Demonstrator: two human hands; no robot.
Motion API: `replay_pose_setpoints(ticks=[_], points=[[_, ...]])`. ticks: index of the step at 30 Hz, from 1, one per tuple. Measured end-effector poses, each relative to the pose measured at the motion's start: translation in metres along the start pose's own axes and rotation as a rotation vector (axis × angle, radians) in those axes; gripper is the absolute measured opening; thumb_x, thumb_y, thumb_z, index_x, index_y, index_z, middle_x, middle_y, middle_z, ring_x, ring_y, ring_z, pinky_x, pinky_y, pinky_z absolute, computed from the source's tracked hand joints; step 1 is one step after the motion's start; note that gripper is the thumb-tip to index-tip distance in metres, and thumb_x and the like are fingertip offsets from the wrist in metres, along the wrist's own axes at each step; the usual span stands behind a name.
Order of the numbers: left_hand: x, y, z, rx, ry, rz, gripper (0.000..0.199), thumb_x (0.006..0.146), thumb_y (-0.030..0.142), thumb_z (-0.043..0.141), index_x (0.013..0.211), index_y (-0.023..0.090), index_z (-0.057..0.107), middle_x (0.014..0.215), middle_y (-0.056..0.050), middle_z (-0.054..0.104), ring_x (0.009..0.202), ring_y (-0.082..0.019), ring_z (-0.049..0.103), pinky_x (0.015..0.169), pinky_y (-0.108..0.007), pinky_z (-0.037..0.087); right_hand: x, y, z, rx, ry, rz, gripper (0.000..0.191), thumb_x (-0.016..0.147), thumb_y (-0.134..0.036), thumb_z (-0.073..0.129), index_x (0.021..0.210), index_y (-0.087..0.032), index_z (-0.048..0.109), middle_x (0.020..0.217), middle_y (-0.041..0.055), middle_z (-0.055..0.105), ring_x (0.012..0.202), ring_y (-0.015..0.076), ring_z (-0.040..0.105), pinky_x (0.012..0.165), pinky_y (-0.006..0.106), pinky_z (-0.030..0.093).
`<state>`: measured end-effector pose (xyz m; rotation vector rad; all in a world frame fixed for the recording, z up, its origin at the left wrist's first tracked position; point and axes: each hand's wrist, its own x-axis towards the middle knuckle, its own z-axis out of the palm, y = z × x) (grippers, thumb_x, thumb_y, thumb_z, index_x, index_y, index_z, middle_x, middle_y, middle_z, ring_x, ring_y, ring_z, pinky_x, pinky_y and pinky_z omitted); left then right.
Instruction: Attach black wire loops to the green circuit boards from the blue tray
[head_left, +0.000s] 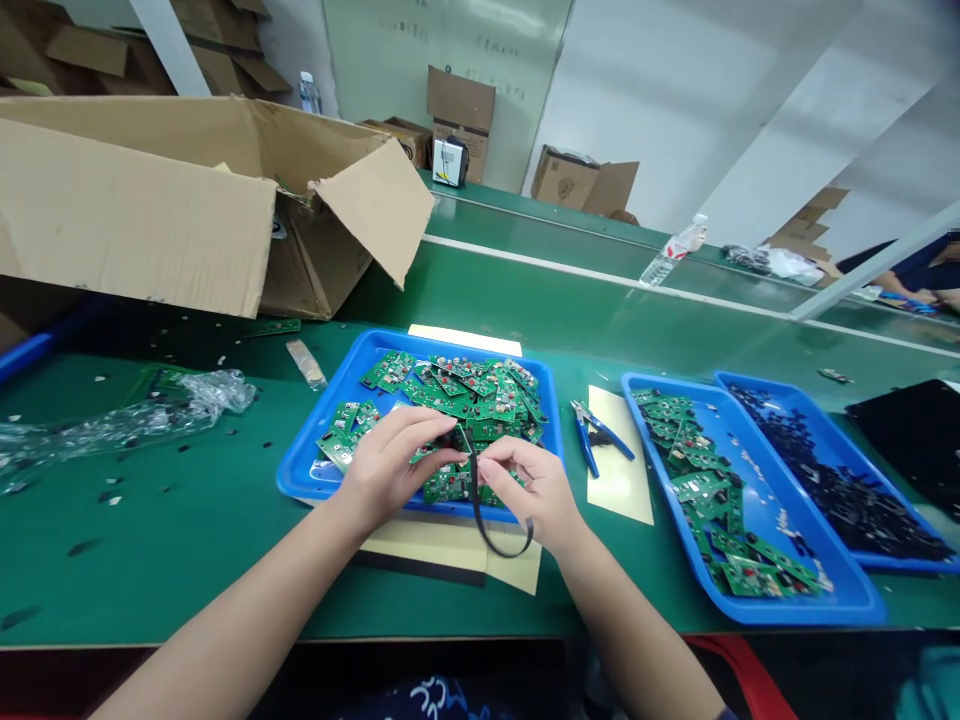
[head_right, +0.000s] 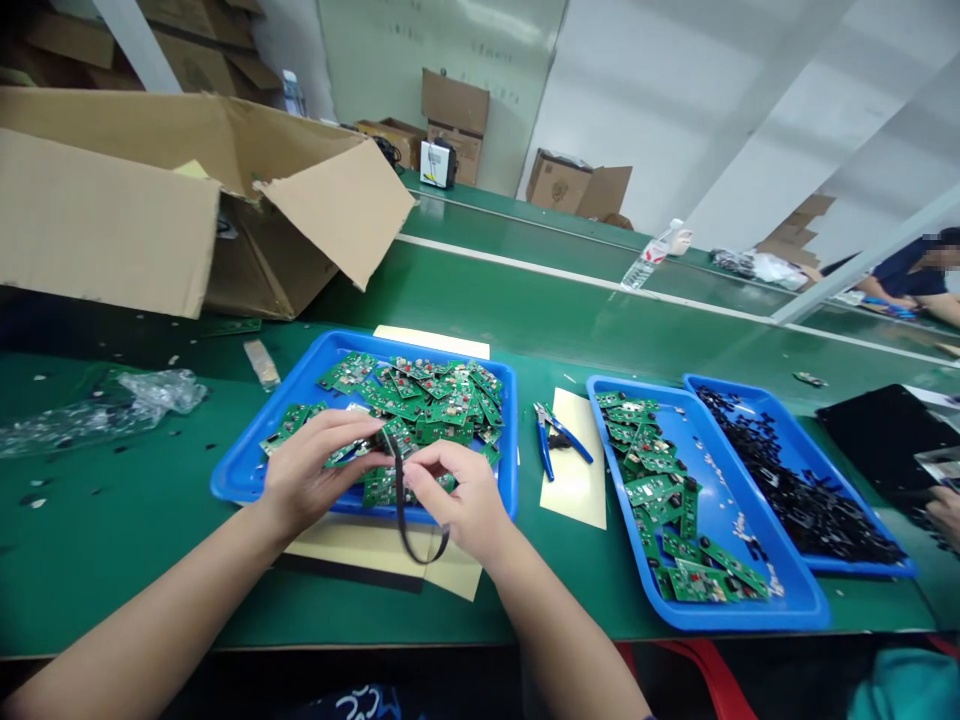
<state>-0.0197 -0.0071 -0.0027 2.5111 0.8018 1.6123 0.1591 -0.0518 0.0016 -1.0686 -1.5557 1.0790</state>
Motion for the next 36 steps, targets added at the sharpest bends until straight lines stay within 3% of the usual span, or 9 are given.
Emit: replay_pose_setpoints(ticks=[7, 10, 15, 20, 24, 27, 31, 36], points=[[-0.001, -0.001, 0.001, 0.026, -0.016, 0.043, 0.028, 0.076, 0.019, 0.067, 0.103, 0.020, 0.057, 0.088, -0.006, 0.066, 0.079, -0.016, 0.063, 0.069, -0.027, 0.054, 0.007, 0.004, 0.004, 0.362, -0.004, 0.253, 0.029, 0.071, -0.044, 0.065, 0.074, -0.018, 0.055, 0.058, -0.0010, 0.060, 0.051, 0.0117, 0.058, 0.051, 0.025, 0.048], [-0.002, -0.002, 0.001, 0.041, -0.021, 0.056, 0.028, 0.076, 0.017, 0.066, 0.103, 0.019, 0.057, 0.089, -0.006, 0.066, 0.078, -0.016, 0.063, 0.069, -0.027, 0.054, 0.007, 0.005, 0.008, 0.399, 0.022, 0.260, 0.032, 0.068, -0.046, 0.067, 0.079, -0.017, 0.057, 0.062, 0.0001, 0.063, 0.051, 0.0121, 0.059, 0.052, 0.027, 0.050], [-0.002, -0.002, 0.001, 0.068, -0.022, 0.038, 0.027, 0.076, 0.020, 0.067, 0.102, 0.019, 0.058, 0.088, -0.006, 0.066, 0.078, -0.016, 0.064, 0.069, -0.028, 0.055, 0.002, 0.003, 0.008, 0.335, 0.095, 0.210, 0.021, 0.070, -0.037, 0.067, 0.070, -0.018, 0.058, 0.056, -0.0016, 0.060, 0.052, 0.0113, 0.058, 0.054, 0.025, 0.050], [0.000, 0.000, 0.003, 0.044, -0.053, -0.019, 0.020, 0.079, 0.023, 0.064, 0.098, 0.019, 0.061, 0.085, -0.006, 0.066, 0.076, -0.016, 0.064, 0.068, -0.028, 0.055, 0.007, 0.008, 0.007, 0.544, 0.003, 0.274, 0.028, 0.065, -0.041, 0.069, 0.065, -0.018, 0.054, 0.051, -0.0018, 0.060, 0.042, 0.0104, 0.055, 0.044, 0.023, 0.047], [0.001, 0.002, 0.004, -0.127, -0.110, -0.138, 0.021, 0.076, 0.029, 0.066, 0.094, 0.018, 0.064, 0.081, -0.006, 0.067, 0.074, -0.016, 0.064, 0.067, -0.029, 0.055, 0.012, 0.011, 0.007, 0.652, -0.091, 0.395, 0.031, 0.062, -0.040, 0.070, 0.059, -0.018, 0.049, 0.046, -0.0027, 0.058, 0.036, 0.0091, 0.051, 0.037, 0.021, 0.043], [0.001, 0.005, 0.005, -0.314, -0.154, -0.305, 0.021, 0.073, 0.032, 0.069, 0.089, 0.018, 0.067, 0.078, -0.006, 0.067, 0.070, -0.016, 0.064, 0.060, -0.026, 0.056, 0.013, 0.011, 0.008, 0.691, -0.124, 0.405, 0.035, 0.061, -0.042, 0.070, 0.057, -0.018, 0.046, 0.044, -0.0028, 0.057, 0.032, 0.0074, 0.047, 0.033, 0.018, 0.037], [0.000, 0.009, 0.008, -0.545, -0.188, -0.581, 0.021, 0.070, 0.031, 0.070, 0.087, 0.018, 0.069, 0.079, -0.006, 0.066, 0.070, -0.017, 0.065, 0.055, -0.024, 0.055, 0.013, 0.013, 0.009, 0.667, -0.102, 0.381, 0.037, 0.060, -0.047, 0.070, 0.058, -0.018, 0.046, 0.042, -0.0038, 0.055, 0.031, 0.0068, 0.044, 0.032, 0.018, 0.033], [0.001, 0.013, 0.010, -0.733, -0.242, -0.771, 0.021, 0.069, 0.027, 0.071, 0.086, 0.015, 0.068, 0.078, -0.007, 0.068, 0.072, -0.018, 0.064, 0.065, -0.030, 0.055, 0.012, 0.014, 0.008, 0.500, -0.027, 0.316, 0.036, 0.064, -0.050, 0.065, 0.064, -0.019, 0.048, 0.042, -0.0052, 0.051, 0.033, 0.0070, 0.043, 0.035, 0.019, 0.034]])
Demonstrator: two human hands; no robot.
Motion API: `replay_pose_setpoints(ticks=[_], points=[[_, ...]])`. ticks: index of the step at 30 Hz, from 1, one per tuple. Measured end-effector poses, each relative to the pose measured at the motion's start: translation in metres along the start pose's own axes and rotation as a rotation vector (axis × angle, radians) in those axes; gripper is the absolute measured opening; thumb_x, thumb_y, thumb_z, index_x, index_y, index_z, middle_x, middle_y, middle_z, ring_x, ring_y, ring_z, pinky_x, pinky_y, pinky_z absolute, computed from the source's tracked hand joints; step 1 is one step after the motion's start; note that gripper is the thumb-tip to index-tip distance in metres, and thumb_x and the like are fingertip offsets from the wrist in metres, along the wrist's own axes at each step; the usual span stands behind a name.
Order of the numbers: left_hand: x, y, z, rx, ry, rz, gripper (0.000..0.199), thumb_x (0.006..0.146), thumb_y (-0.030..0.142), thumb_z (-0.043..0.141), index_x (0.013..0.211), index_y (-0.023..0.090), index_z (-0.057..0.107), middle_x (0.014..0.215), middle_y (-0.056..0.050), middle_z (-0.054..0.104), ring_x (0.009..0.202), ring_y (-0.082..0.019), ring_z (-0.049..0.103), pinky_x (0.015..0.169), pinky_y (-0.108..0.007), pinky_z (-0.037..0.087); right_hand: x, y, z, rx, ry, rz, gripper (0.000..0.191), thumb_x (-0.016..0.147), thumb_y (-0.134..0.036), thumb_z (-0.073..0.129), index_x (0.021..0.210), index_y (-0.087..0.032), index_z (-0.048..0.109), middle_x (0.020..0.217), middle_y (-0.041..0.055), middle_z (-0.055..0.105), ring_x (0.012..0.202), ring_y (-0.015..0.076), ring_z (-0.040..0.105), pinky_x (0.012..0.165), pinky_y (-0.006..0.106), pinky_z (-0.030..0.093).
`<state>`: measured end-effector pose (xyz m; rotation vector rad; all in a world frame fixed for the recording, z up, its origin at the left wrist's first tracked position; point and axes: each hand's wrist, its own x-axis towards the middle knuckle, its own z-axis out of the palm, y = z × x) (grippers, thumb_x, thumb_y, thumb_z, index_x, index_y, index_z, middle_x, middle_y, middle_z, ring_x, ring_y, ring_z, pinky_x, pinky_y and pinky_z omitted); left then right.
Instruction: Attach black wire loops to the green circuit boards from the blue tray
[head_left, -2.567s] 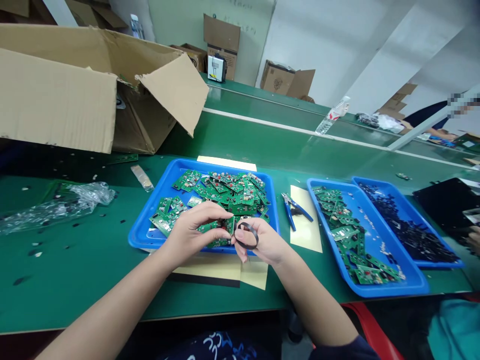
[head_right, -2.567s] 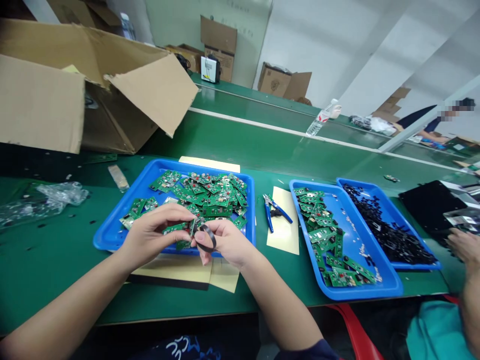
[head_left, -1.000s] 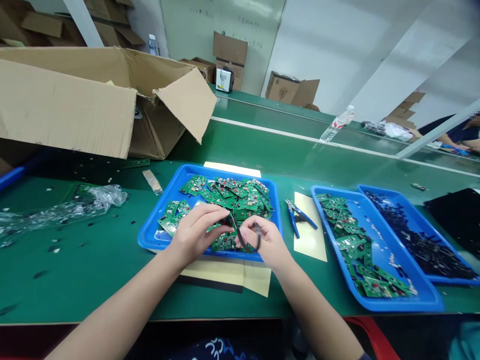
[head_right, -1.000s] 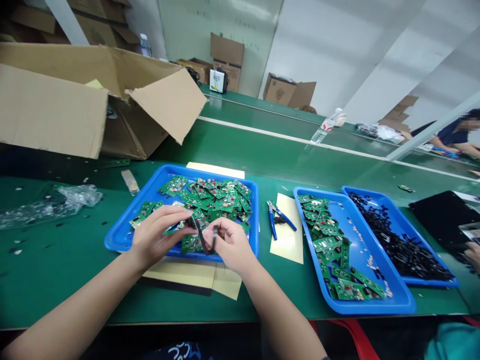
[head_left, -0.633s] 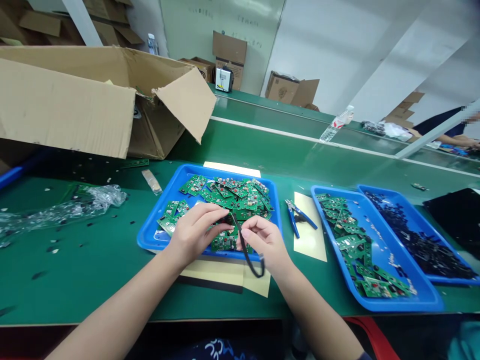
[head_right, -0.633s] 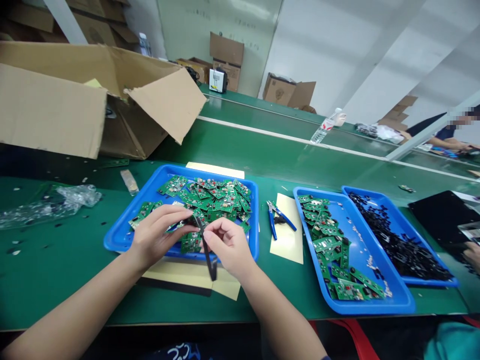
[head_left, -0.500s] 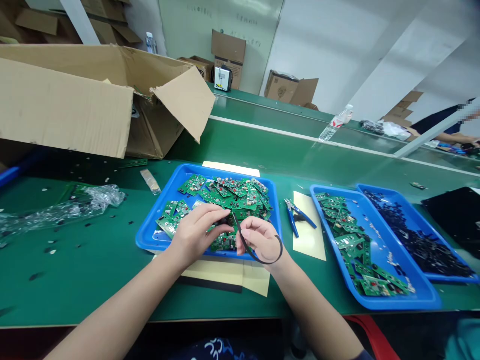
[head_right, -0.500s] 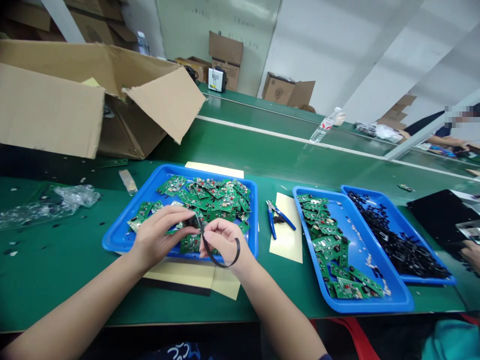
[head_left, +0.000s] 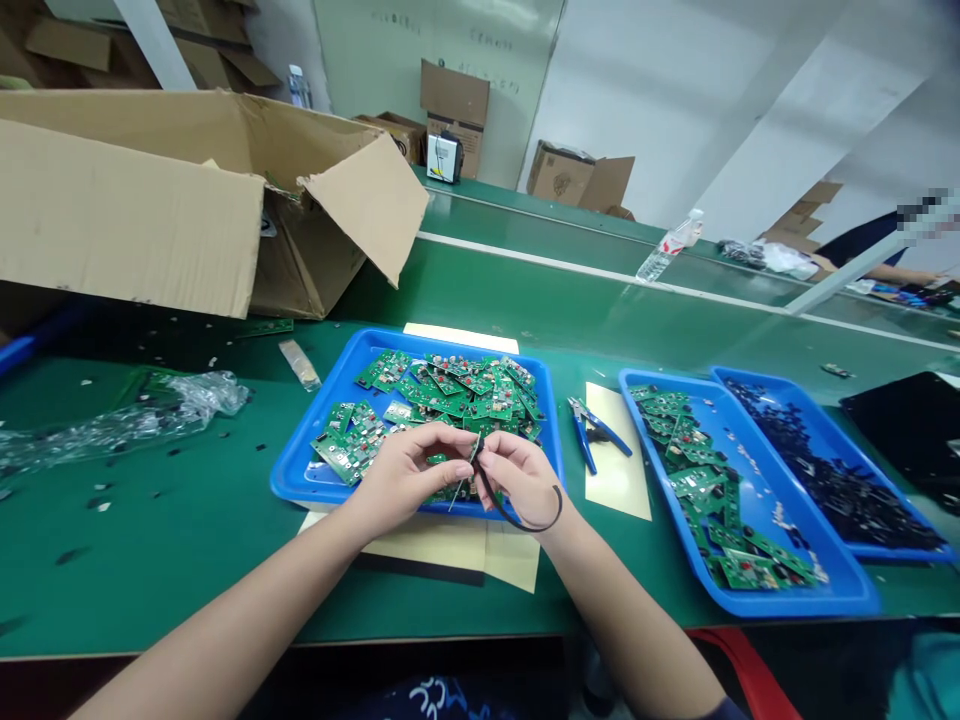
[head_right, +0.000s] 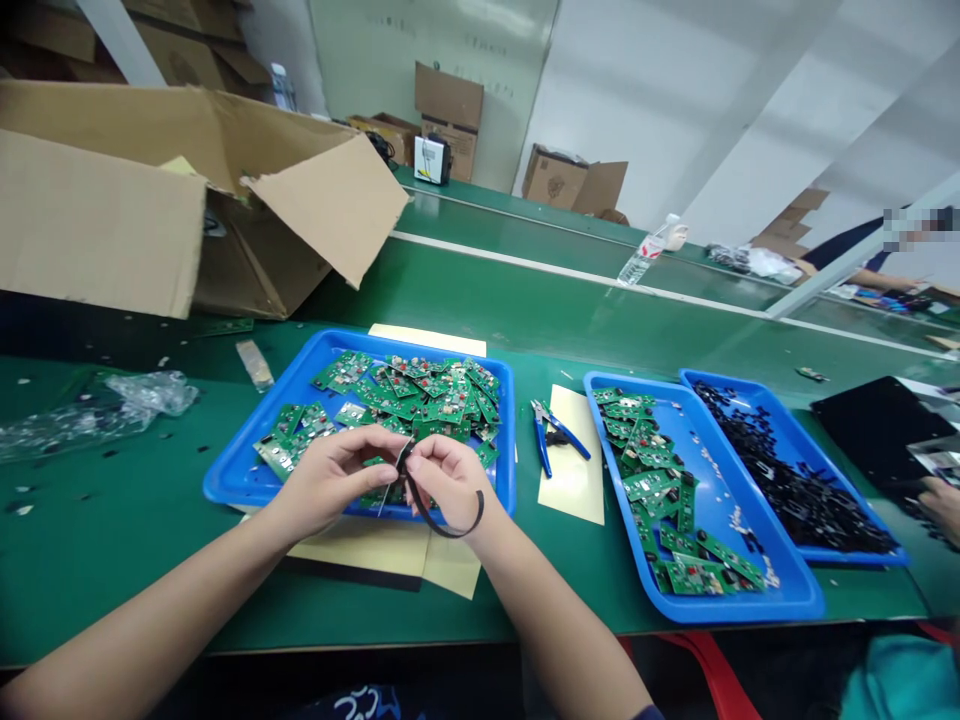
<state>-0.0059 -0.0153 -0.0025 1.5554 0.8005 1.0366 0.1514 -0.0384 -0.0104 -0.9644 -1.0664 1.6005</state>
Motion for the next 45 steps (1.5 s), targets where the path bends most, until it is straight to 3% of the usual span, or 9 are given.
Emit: replay_pose_setpoints(ticks=[4, 7, 10, 15, 20, 28, 40, 43, 45], points=[[-0.001, 0.000, 0.003, -0.171, -0.071, -0.177, 0.029, 0.076, 0.031, 0.064, 0.102, 0.017, 0.066, 0.082, -0.007, 0.068, 0.066, -0.015, 0.062, 0.055, -0.025, 0.052, -0.006, -0.005, 0.000, -0.266, 0.138, -0.097, 0.025, 0.070, -0.041, 0.062, 0.068, -0.018, 0.050, 0.047, -0.0058, 0.048, 0.041, 0.0073, 0.044, 0.041, 0.020, 0.036], [-0.001, -0.001, 0.004, -0.179, -0.080, -0.217, 0.032, 0.081, 0.030, 0.058, 0.110, 0.020, 0.062, 0.078, -0.005, 0.065, 0.055, -0.011, 0.056, 0.045, -0.021, 0.045, -0.009, -0.006, 0.003, -0.414, 0.170, -0.141, 0.017, 0.073, -0.034, 0.059, 0.071, -0.019, 0.051, 0.052, -0.0048, 0.049, 0.046, 0.0083, 0.045, 0.042, 0.020, 0.035], [-0.001, 0.002, 0.003, -0.098, -0.099, -0.171, 0.030, 0.083, 0.028, 0.053, 0.111, 0.021, 0.062, 0.074, -0.003, 0.064, 0.052, -0.010, 0.053, 0.045, -0.021, 0.045, -0.010, -0.007, 0.004, -0.482, 0.170, -0.159, 0.014, 0.074, -0.031, 0.056, 0.071, -0.019, 0.050, 0.052, -0.0046, 0.049, 0.046, 0.0087, 0.045, 0.043, 0.020, 0.035], [-0.001, 0.007, 0.003, 0.125, -0.081, -0.056, 0.025, 0.082, 0.023, 0.050, 0.103, 0.020, 0.063, 0.080, -0.004, 0.067, 0.071, -0.017, 0.062, 0.063, -0.028, 0.053, -0.010, -0.007, 0.005, -0.562, 0.167, -0.146, 0.012, 0.075, -0.029, 0.053, 0.069, -0.019, 0.050, 0.053, -0.0040, 0.050, 0.046, 0.0091, 0.045, 0.044, 0.021, 0.035], [-0.004, 0.003, 0.008, 0.190, -0.051, -0.044, 0.020, 0.080, 0.021, 0.050, 0.097, 0.017, 0.058, 0.074, -0.003, 0.065, 0.062, -0.014, 0.062, 0.056, -0.024, 0.053, -0.012, -0.007, 0.004, -0.706, 0.176, -0.148, 0.009, 0.074, -0.025, 0.053, 0.068, -0.020, 0.049, 0.053, -0.0044, 0.049, 0.045, 0.0088, 0.044, 0.045, 0.022, 0.033], [-0.006, 0.001, 0.010, 0.268, -0.093, -0.116, 0.021, 0.079, 0.026, 0.048, 0.094, 0.017, 0.057, 0.080, -0.003, 0.070, 0.068, -0.016, 0.068, 0.061, -0.023, 0.055, -0.013, -0.004, 0.003, -0.871, 0.168, -0.210, 0.008, 0.073, -0.023, 0.047, 0.065, -0.019, 0.047, 0.052, -0.0047, 0.047, 0.046, 0.0086, 0.043, 0.046, 0.020, 0.032], [-0.013, -0.010, 0.017, 0.625, -0.024, 0.204, 0.018, 0.082, 0.027, 0.045, 0.088, 0.019, 0.060, 0.072, 0.000, 0.071, 0.057, -0.013, 0.066, 0.052, -0.019, 0.048, -0.013, -0.006, 0.008, -1.052, 0.250, -0.380, 0.010, 0.064, -0.019, 0.045, 0.054, -0.020, 0.043, 0.042, -0.0082, 0.033, 0.039, 0.0067, 0.030, 0.042, 0.020, 0.025], [-0.013, -0.009, 0.013, 0.635, -0.006, 0.217, 0.016, 0.079, 0.027, 0.047, 0.084, 0.020, 0.061, 0.069, 0.000, 0.070, 0.054, -0.013, 0.065, 0.050, -0.019, 0.047, -0.013, -0.007, 0.004, -1.085, 0.254, -0.437, 0.009, 0.063, -0.018, 0.046, 0.054, -0.019, 0.045, 0.042, -0.0083, 0.032, 0.039, 0.0064, 0.030, 0.042, 0.020, 0.025], [-0.011, -0.004, 0.005, 0.595, 0.083, 0.174, 0.014, 0.075, 0.026, 0.050, 0.082, 0.020, 0.061, 0.066, 0.000, 0.069, 0.053, -0.013, 0.063, 0.050, -0.020, 0.047, -0.012, -0.011, -0.006, -1.058, 0.311, -0.452, 0.009, 0.062, -0.017, 0.046, 0.053, -0.019, 0.045, 0.042, -0.0082, 0.032, 0.039, 0.0064, 0.031, 0.043, 0.021, 0.026]])
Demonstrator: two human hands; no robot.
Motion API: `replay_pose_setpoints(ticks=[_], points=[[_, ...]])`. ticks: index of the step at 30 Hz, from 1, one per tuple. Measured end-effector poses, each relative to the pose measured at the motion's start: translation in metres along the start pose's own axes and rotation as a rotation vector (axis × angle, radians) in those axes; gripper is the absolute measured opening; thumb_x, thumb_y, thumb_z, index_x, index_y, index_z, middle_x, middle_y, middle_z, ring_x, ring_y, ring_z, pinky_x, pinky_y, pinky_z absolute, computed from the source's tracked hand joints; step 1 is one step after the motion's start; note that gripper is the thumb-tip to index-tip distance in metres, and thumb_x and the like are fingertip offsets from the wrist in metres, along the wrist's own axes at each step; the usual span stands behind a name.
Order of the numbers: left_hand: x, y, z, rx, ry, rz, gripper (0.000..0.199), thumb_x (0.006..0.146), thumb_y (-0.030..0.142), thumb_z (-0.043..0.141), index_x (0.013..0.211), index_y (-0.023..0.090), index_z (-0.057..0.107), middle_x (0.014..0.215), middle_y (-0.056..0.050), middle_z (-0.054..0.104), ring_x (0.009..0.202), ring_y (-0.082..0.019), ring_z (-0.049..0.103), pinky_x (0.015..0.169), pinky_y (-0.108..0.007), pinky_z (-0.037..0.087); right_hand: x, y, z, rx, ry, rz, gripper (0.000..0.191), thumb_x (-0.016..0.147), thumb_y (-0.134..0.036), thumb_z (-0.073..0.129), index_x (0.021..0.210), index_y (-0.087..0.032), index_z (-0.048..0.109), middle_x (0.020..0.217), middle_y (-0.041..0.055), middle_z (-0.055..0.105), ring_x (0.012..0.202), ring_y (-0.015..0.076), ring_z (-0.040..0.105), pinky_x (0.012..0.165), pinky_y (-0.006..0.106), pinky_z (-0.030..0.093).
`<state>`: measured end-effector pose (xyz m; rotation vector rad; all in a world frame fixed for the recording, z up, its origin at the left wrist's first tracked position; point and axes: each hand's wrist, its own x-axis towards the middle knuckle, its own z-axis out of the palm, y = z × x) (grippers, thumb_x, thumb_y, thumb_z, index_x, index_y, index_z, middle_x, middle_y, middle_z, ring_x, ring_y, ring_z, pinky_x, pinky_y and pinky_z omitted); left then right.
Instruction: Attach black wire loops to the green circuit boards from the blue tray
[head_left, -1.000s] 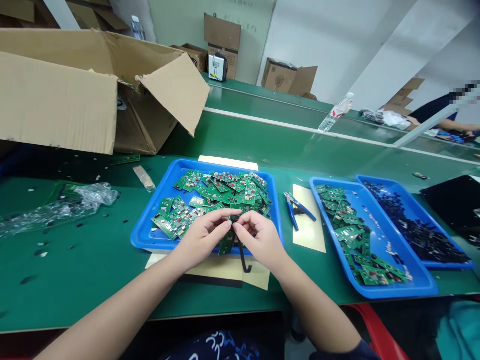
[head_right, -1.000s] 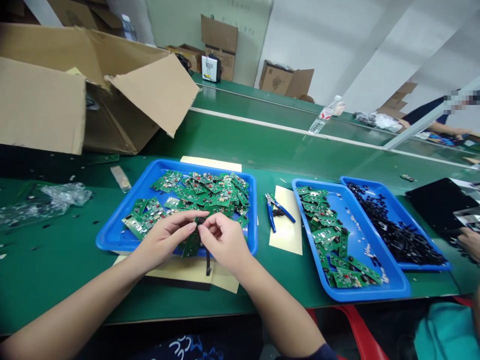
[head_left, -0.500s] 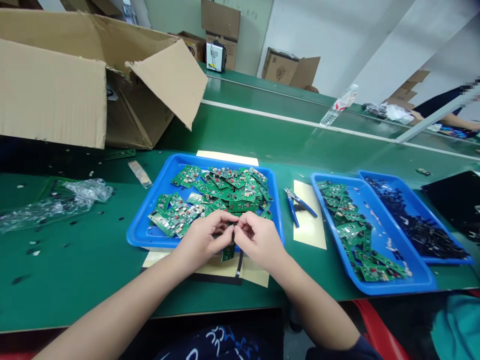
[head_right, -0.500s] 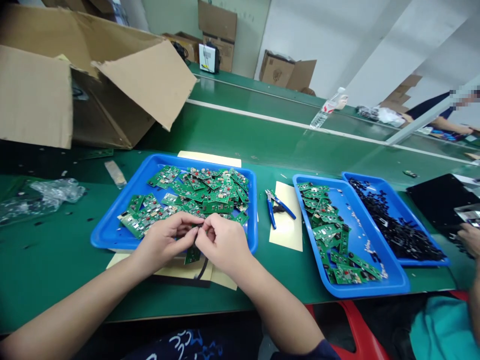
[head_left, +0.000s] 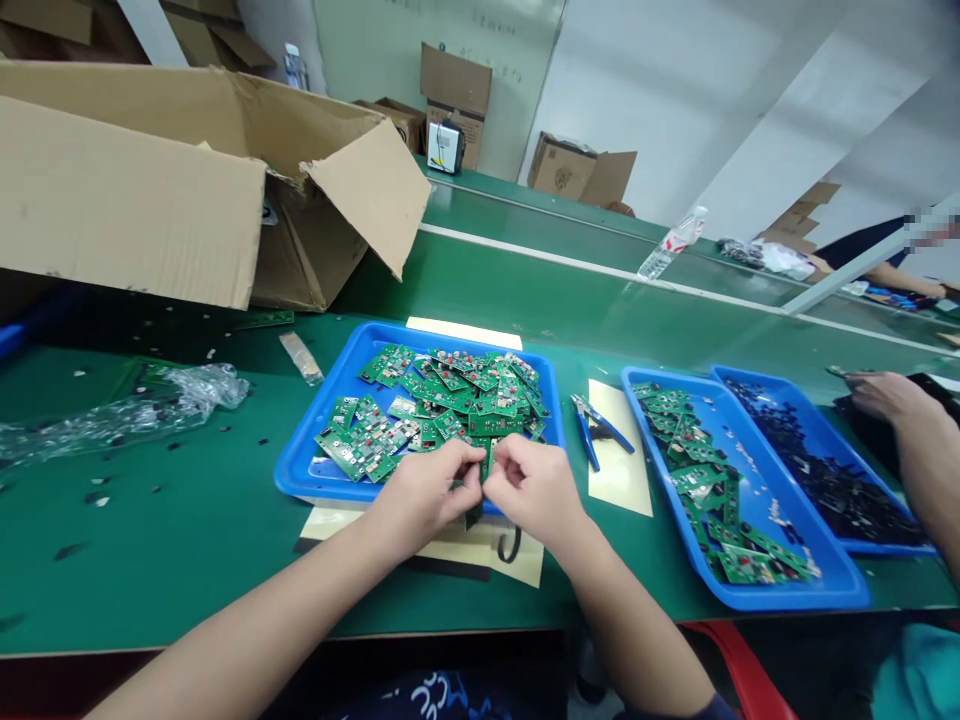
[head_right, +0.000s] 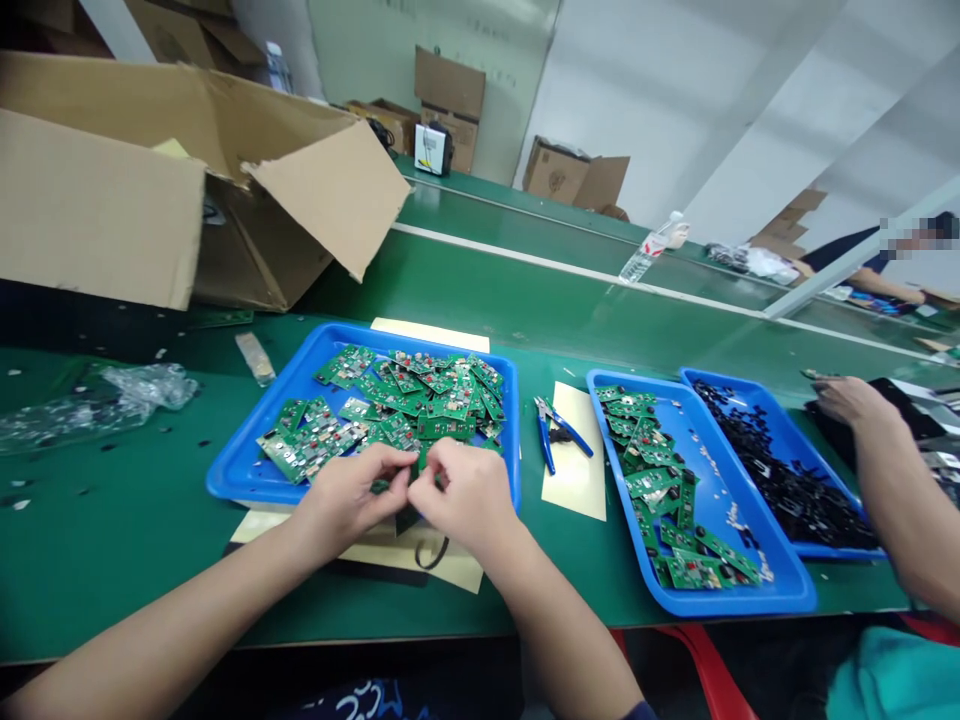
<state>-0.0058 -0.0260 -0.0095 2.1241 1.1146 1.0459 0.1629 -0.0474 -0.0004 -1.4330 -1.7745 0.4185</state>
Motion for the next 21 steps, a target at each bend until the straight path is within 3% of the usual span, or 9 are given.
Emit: replay_pose_setpoints(ticks=[3, 6, 9, 11, 15, 21], points=[[0.008, 0.000, -0.017, -0.164, 0.231, -0.205, 0.016, 0.074, 0.027, 0.053, 0.084, 0.017, 0.061, 0.061, 0.000, 0.064, 0.052, -0.013, 0.061, 0.049, -0.021, 0.047, 0.008, 0.014, -0.016, 0.157, 0.145, 0.150, 0.010, 0.066, -0.018, 0.048, 0.057, -0.019, 0.046, 0.043, -0.0080, 0.035, 0.038, 0.0068, 0.033, 0.040, 0.020, 0.026], [0.016, 0.002, -0.025, -0.417, 0.296, -0.330, 0.019, 0.071, 0.028, 0.059, 0.084, 0.015, 0.060, 0.059, 0.000, 0.060, 0.051, -0.011, 0.058, 0.045, -0.019, 0.045, 0.014, 0.022, -0.024, 0.477, 0.192, 0.202, 0.008, 0.074, -0.022, 0.051, 0.081, -0.020, 0.053, 0.049, -0.0069, 0.046, 0.042, 0.0092, 0.044, 0.042, 0.022, 0.036], [0.018, 0.004, -0.022, -0.558, 0.236, -0.361, 0.020, 0.068, 0.028, 0.065, 0.081, 0.015, 0.059, 0.059, 0.000, 0.060, 0.053, -0.012, 0.058, 0.046, -0.019, 0.045, 0.013, 0.021, -0.017, 0.733, 0.068, 0.144, 0.048, 0.078, -0.023, 0.051, 0.123, -0.024, 0.037, 0.065, -0.0038, 0.058, 0.049, 0.0106, 0.052, 0.049, 0.026, 0.045], [0.016, 0.005, -0.017, -0.569, 0.218, -0.342, 0.018, 0.067, 0.028, 0.066, 0.077, 0.015, 0.059, 0.061, -0.001, 0.062, 0.054, -0.012, 0.060, 0.047, -0.020, 0.046, 0.009, 0.016, -0.006, 0.802, -0.048, 0.115, 0.067, 0.078, -0.023, 0.053, 0.136, -0.027, 0.019, 0.078, -0.0006, 0.061, 0.055, 0.0115, 0.055, 0.052, 0.027, 0.047], [0.010, 0.004, -0.010, -0.519, 0.254, -0.252, 0.012, 0.066, 0.026, 0.066, 0.069, 0.016, 0.060, 0.063, -0.001, 0.063, 0.056, -0.013, 0.060, 0.051, -0.022, 0.049, 0.000, 0.006, 0.012, 0.803, -0.218, 0.121, 0.087, 0.076, -0.023, 0.061, 0.140, -0.029, 0.004, 0.090, 0.0021, 0.060, 0.072, 0.0141, 0.059, 0.060, 0.028, 0.049], [0.010, 0.003, -0.010, -0.427, 0.282, -0.227, 0.015, 0.069, 0.030, 0.064, 0.071, 0.017, 0.057, 0.063, 0.000, 0.063, 0.055, -0.014, 0.061, 0.052, -0.023, 0.051, -0.002, 0.000, 0.021, 0.822, -0.313, 0.208, 0.087, 0.076, -0.029, 0.063, 0.141, -0.029, 0.005, 0.082, -0.0014, 0.054, 0.065, 0.0117, 0.055, 0.059, 0.028, 0.051]])
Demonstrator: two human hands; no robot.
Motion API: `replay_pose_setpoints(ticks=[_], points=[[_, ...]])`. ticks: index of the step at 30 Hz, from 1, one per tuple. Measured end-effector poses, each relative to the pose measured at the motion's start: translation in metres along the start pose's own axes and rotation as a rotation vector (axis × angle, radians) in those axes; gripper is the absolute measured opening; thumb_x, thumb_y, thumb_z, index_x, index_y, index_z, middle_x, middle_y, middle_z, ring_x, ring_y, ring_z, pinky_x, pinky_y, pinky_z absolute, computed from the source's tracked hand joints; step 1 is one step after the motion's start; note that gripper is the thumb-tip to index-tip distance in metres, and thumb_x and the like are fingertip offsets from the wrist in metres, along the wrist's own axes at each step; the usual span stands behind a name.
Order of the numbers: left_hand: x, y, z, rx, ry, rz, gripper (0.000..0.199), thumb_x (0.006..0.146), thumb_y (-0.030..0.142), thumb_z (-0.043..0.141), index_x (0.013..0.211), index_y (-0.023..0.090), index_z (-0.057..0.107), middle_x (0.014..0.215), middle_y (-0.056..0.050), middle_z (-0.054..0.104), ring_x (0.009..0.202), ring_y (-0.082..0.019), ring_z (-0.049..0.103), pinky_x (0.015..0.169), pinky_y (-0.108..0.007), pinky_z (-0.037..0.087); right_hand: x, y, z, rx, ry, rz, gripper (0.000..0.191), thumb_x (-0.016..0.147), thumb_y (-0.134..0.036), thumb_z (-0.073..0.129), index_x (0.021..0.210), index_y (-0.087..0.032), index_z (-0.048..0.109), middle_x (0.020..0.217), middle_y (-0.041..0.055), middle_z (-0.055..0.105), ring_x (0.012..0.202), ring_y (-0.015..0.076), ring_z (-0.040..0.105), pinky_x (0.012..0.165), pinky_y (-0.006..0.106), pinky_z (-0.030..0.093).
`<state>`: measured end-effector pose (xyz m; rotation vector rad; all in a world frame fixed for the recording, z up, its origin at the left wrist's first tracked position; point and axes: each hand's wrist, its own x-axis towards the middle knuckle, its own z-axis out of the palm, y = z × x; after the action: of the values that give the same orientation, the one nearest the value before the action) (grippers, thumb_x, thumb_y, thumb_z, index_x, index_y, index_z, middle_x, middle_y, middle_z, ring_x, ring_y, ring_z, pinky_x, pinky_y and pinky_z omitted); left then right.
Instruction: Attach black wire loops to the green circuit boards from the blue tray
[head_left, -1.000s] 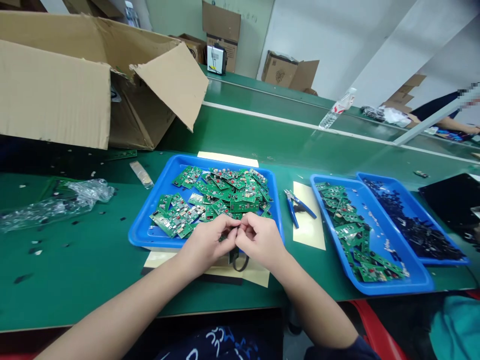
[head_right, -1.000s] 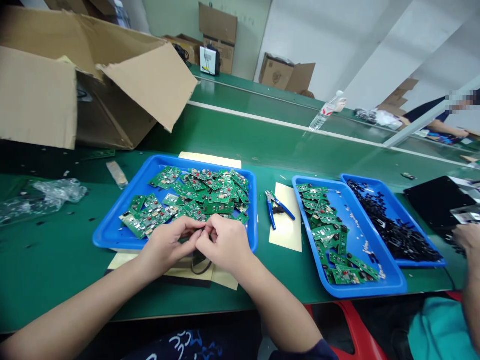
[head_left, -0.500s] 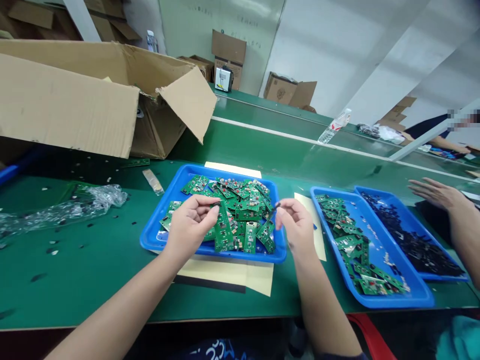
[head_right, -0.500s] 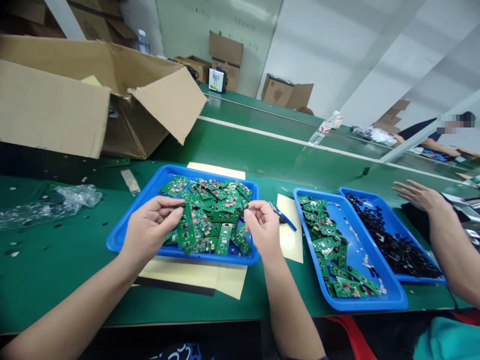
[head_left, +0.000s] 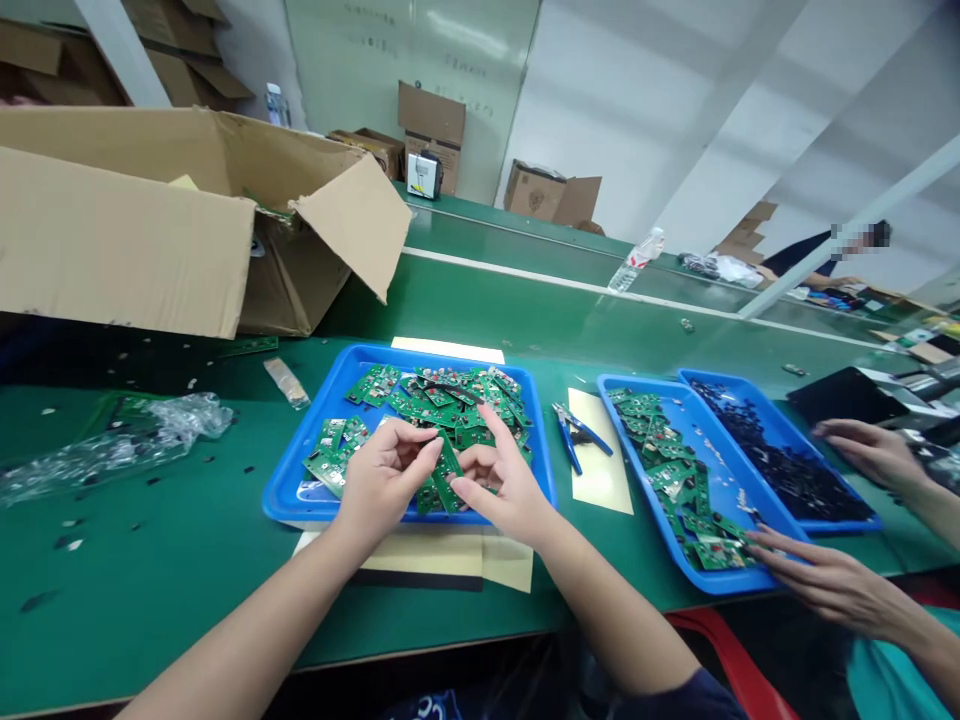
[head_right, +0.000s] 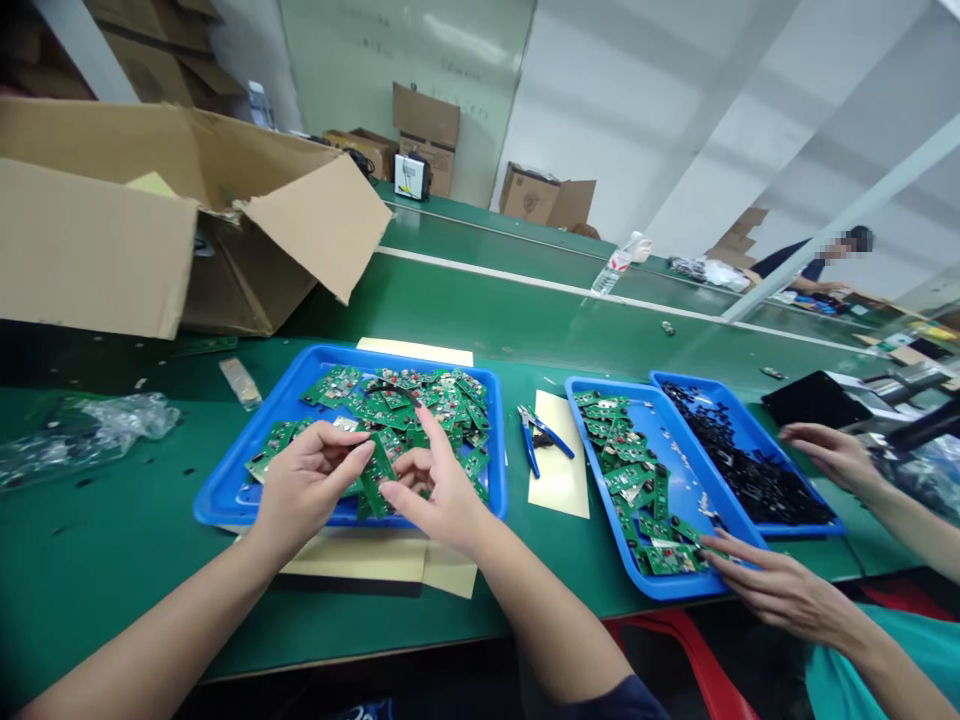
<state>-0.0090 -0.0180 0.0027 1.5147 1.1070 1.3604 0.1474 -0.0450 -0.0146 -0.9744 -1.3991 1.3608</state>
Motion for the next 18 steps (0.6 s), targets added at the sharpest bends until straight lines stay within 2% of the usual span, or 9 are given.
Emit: replay_pose_setpoints(ticks=[4, 9, 11, 14, 16, 18], points=[[0.002, -0.004, -0.001, 0.117, 0.003, 0.052, 0.018, 0.071, 0.034, 0.062, 0.076, 0.017, 0.059, 0.068, -0.002, 0.065, 0.061, -0.016, 0.064, 0.056, -0.025, 0.053, 0.005, -0.002, 0.000, 0.077, 0.012, 0.087, 0.094, 0.073, -0.028, 0.067, 0.142, -0.031, 0.004, 0.076, -0.0047, 0.052, 0.055, 0.0093, 0.056, 0.053, 0.025, 0.053], [0.004, -0.013, -0.005, 0.196, -0.052, 0.101, 0.021, 0.075, 0.039, 0.060, 0.079, 0.019, 0.059, 0.075, -0.005, 0.066, 0.068, -0.018, 0.066, 0.064, -0.028, 0.055, 0.009, -0.005, 0.000, 0.036, 0.049, 0.017, 0.086, 0.073, -0.028, 0.067, 0.141, -0.029, 0.015, 0.068, -0.0056, 0.053, 0.052, 0.0102, 0.053, 0.049, 0.024, 0.052], [0.008, -0.015, -0.005, 0.198, -0.112, 0.101, 0.030, 0.076, 0.043, 0.059, 0.096, 0.020, 0.057, 0.088, -0.008, 0.067, 0.079, -0.022, 0.067, 0.069, -0.032, 0.055, 0.011, -0.009, -0.009, -0.022, 0.095, -0.023, 0.083, 0.073, -0.027, 0.065, 0.141, -0.028, 0.017, 0.068, -0.0054, 0.054, 0.052, 0.0103, 0.053, 0.049, 0.024, 0.051], [0.015, -0.016, -0.006, 0.311, -0.197, 0.165, 0.045, 0.079, 0.046, 0.053, 0.115, 0.020, 0.048, 0.109, -0.013, 0.062, 0.098, -0.027, 0.062, 0.080, -0.041, 0.053, 0.009, -0.020, -0.044, -0.222, 0.298, -0.076, 0.082, 0.075, -0.027, 0.062, 0.142, -0.025, 0.015, 0.068, -0.0049, 0.055, 0.056, 0.0109, 0.054, 0.054, 0.025, 0.050], [0.020, -0.019, -0.007, 0.484, -0.214, 0.267, 0.042, 0.081, 0.048, 0.049, 0.110, 0.019, 0.053, 0.114, -0.014, 0.060, 0.106, -0.030, 0.057, 0.088, -0.047, 0.047, 0.004, -0.029, -0.080, -0.457, 0.570, -0.073, 0.081, 0.076, -0.025, 0.058, 0.143, -0.019, 0.013, 0.066, -0.0045, 0.056, 0.056, 0.0117, 0.054, 0.059, 0.027, 0.049], [0.023, -0.025, -0.007, 0.647, -0.213, 0.371, 0.040, 0.082, 0.049, 0.046, 0.105, 0.017, 0.057, 0.115, -0.016, 0.059, 0.111, -0.033, 0.053, 0.094, -0.051, 0.042, -0.005, -0.038, -0.119, -0.757, 0.824, 0.002, 0.079, 0.075, -0.022, 0.058, 0.142, -0.013, 0.017, 0.066, -0.0014, 0.059, 0.061, 0.0151, 0.057, 0.066, 0.030, 0.048]])
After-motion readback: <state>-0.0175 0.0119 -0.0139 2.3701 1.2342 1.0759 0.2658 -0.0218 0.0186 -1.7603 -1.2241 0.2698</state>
